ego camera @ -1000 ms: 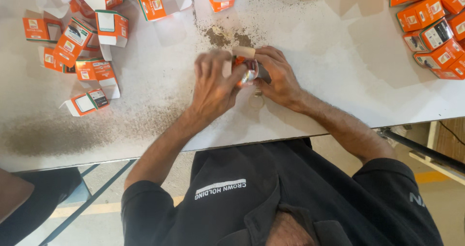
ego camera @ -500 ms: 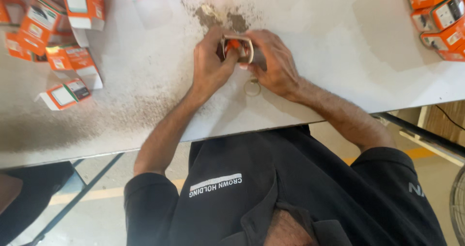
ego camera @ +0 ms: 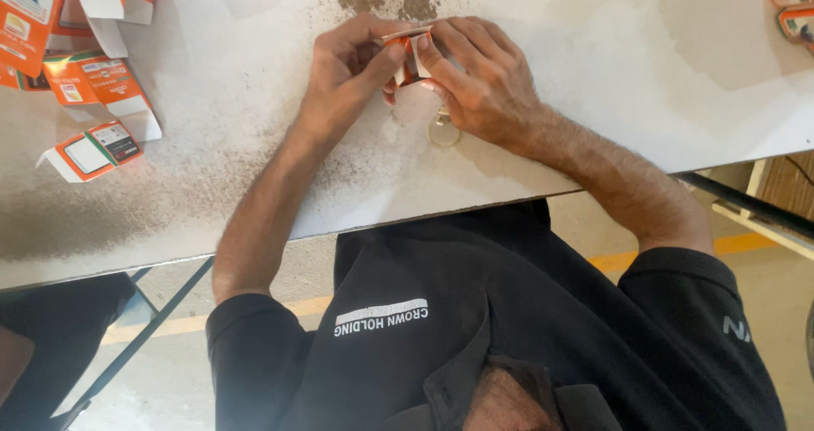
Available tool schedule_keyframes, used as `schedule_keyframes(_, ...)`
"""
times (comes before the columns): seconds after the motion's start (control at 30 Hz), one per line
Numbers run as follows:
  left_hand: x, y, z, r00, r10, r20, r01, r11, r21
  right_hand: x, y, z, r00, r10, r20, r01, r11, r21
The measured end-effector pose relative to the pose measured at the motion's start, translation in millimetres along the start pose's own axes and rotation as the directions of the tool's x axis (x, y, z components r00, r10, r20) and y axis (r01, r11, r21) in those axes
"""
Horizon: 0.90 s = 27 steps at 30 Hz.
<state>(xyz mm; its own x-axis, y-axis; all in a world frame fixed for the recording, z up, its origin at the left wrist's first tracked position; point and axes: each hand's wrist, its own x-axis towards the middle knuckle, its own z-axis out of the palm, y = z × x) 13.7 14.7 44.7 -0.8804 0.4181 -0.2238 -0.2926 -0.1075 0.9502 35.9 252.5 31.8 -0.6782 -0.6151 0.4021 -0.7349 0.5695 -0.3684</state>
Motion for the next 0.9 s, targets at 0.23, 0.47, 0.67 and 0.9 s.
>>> schedule_keyframes(0.23, 3.3, -15.9, 18.0, 0.717, 0.679, 0.155, -0.521, 0.374, 0.767, -6.0, 5.4, 5.2, 0.999, 0.03, -0.028, -0.028, 0.997, 0.078)
schedule_keyframes(0.47, -9.9, -23.8, 2.7, 0.703, 0.567, 0.429, -0.652, 0.273, 0.707, -19.3, 14.4, 20.0, 0.997, 0.009, -0.081, -0.002, 0.997, 0.083)
schedule_keyframes(0.67, -4.5, -33.5, -3.8, 0.731, 0.59, 0.342, -0.624, 0.376, 0.685, -17.9, 13.1, 16.9, 0.996, 0.049, -0.069, -0.039, 0.989, 0.141)
schedule_keyframes(0.9, -15.9, -28.3, -9.6, 0.65, 0.51, 0.563, -0.659, 0.009, 0.752, -22.0, 14.6, 17.3, 0.997, 0.047, -0.055, -0.035, 0.981, 0.192)
